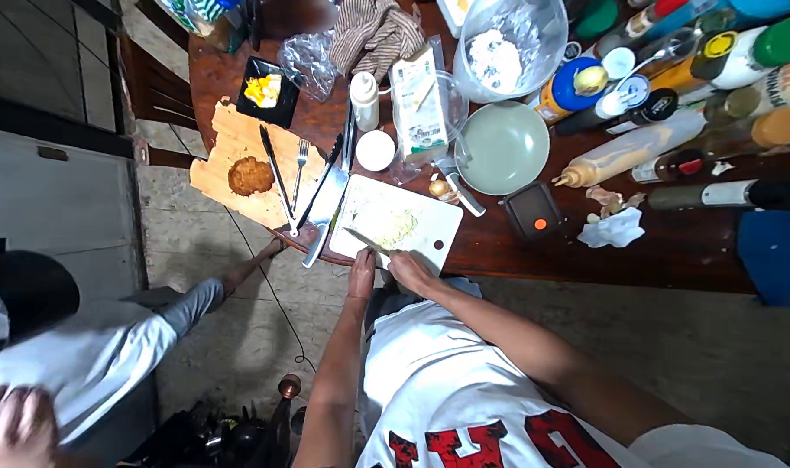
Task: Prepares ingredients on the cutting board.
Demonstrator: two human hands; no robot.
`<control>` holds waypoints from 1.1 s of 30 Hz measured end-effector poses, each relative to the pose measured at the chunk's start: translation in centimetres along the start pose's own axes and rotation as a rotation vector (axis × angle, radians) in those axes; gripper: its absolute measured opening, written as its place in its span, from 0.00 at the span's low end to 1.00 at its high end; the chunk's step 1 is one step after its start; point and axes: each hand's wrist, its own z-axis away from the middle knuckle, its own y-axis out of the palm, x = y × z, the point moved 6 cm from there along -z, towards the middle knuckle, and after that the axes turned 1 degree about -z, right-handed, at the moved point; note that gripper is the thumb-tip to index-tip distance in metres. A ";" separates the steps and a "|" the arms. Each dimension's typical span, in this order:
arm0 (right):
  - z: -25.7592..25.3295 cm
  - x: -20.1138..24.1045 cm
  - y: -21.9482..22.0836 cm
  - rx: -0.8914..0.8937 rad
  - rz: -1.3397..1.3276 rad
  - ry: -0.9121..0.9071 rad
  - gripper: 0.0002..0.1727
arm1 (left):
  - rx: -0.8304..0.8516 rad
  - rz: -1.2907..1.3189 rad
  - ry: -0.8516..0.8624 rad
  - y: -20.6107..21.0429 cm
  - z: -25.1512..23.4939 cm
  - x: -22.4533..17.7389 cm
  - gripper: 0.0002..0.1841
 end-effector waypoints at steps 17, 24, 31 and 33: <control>-0.4 0.5 0.5 -0.024 0.012 -0.020 0.17 | -0.095 -0.017 -0.010 -0.2 0.9 0.1 0.11; -0.3 0.5 0.8 -0.025 0.038 -0.035 0.17 | -0.091 -0.026 -0.013 -0.4 1.1 0.2 0.10; -0.2 0.9 0.9 -0.017 0.058 -0.023 0.17 | -0.060 -0.064 -0.062 -0.6 1.0 0.0 0.09; 0.0 1.1 0.7 -0.020 0.071 -0.013 0.17 | -0.053 -0.066 -0.066 -0.6 0.9 0.0 0.09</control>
